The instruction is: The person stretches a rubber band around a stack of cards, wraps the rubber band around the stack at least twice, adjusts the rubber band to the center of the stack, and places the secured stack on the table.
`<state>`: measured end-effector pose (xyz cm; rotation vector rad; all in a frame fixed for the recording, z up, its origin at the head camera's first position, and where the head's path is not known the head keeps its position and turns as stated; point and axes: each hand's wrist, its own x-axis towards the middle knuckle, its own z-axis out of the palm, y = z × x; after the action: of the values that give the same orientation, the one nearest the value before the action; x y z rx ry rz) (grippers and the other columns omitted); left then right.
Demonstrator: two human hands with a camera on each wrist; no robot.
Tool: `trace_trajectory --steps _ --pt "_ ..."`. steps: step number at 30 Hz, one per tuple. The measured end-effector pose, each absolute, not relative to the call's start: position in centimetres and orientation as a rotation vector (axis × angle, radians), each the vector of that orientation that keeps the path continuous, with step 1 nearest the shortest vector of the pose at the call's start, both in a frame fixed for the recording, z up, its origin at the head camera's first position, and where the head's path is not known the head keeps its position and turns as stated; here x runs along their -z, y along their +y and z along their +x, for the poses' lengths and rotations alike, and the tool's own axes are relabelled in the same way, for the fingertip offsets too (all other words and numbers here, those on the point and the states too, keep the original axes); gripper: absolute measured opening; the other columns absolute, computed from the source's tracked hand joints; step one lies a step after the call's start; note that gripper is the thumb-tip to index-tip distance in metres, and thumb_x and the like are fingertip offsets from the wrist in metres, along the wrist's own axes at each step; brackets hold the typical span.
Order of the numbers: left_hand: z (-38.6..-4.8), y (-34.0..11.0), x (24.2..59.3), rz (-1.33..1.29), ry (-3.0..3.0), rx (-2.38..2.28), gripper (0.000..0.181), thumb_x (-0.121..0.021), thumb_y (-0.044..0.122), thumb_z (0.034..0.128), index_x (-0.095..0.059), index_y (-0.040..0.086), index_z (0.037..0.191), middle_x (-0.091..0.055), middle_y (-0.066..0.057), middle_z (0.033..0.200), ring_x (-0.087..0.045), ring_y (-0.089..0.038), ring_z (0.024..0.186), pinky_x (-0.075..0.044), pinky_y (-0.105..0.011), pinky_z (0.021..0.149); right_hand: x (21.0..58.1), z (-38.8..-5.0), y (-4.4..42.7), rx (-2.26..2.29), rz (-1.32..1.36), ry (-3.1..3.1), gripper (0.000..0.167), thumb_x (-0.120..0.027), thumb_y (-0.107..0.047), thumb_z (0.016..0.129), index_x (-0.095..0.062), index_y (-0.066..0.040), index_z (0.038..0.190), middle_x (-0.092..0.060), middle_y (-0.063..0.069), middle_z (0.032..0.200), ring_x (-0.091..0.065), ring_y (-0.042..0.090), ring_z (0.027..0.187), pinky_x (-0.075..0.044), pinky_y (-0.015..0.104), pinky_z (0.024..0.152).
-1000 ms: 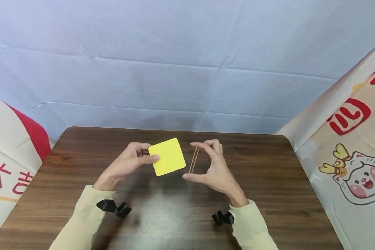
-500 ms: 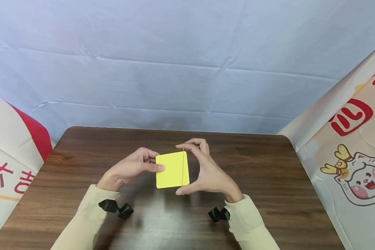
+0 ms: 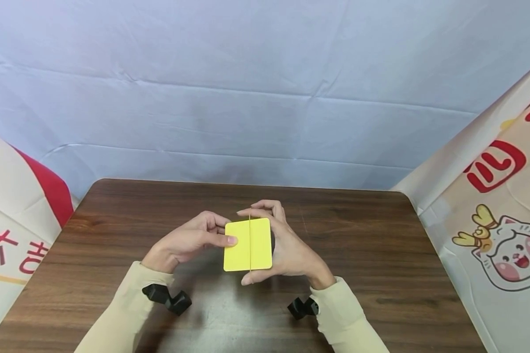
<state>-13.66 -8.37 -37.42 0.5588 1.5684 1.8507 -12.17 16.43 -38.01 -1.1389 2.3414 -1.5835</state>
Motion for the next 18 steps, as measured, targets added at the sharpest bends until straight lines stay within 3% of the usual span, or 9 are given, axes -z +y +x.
trace_trajectory --steps 5,8,11,16,18 --pt "-13.5 -8.1 37.1 0.533 1.590 -1.894 0.027 -0.067 -0.003 0.0908 -0.065 -0.018 0.113 -0.076 -0.011 0.092 -0.072 -0.016 0.083 -0.055 -0.033 0.083 38.3 -12.2 16.3 1.614 -1.115 2.266 0.107 -0.102 -0.021 0.057 -0.043 -0.018 0.146 -0.029 0.006 0.148 -0.030 0.026 0.134 -0.044 0.037 0.101" --pt "-13.3 -8.1 36.7 0.452 1.637 -1.961 0.025 -0.068 -0.004 0.0895 -0.066 -0.017 0.111 -0.076 -0.009 0.088 -0.072 -0.016 0.081 -0.054 -0.033 0.083 38.3 -12.0 16.3 1.596 -1.054 2.270 0.100 -0.102 -0.021 0.058 -0.046 -0.021 0.141 -0.029 0.003 0.146 -0.031 0.024 0.133 -0.042 0.042 0.103" --pt "-13.4 -8.1 36.4 0.337 1.681 -2.038 0.022 -0.069 -0.004 0.0889 -0.067 -0.015 0.108 -0.075 -0.007 0.084 -0.071 -0.015 0.078 -0.054 -0.031 0.079 38.3 -11.7 16.3 1.514 -1.017 2.346 0.095 -0.101 -0.031 0.059 -0.051 -0.028 0.139 -0.028 0.000 0.143 -0.028 0.022 0.134 -0.038 0.050 0.105" --pt "-14.1 -8.5 36.7 0.191 1.695 -2.136 0.024 -0.067 -0.004 0.0901 -0.065 -0.018 0.110 -0.073 -0.008 0.087 -0.071 -0.014 0.079 -0.056 -0.029 0.076 38.6 -10.8 16.3 1.380 -1.057 2.447 0.102 -0.100 -0.037 0.058 -0.049 -0.031 0.147 -0.031 -0.001 0.146 -0.025 0.023 0.137 -0.027 0.061 0.109" --pt "-14.4 -8.8 36.9 0.156 1.689 -2.158 0.028 -0.066 -0.004 0.0910 -0.063 -0.020 0.113 -0.073 -0.007 0.089 -0.070 -0.015 0.080 -0.056 -0.030 0.077 38.8 -10.4 16.4 1.336 -1.074 2.462 0.097 -0.099 -0.038 0.061 -0.052 -0.032 0.146 -0.034 -0.002 0.144 -0.027 0.022 0.133 -0.029 0.060 0.107"
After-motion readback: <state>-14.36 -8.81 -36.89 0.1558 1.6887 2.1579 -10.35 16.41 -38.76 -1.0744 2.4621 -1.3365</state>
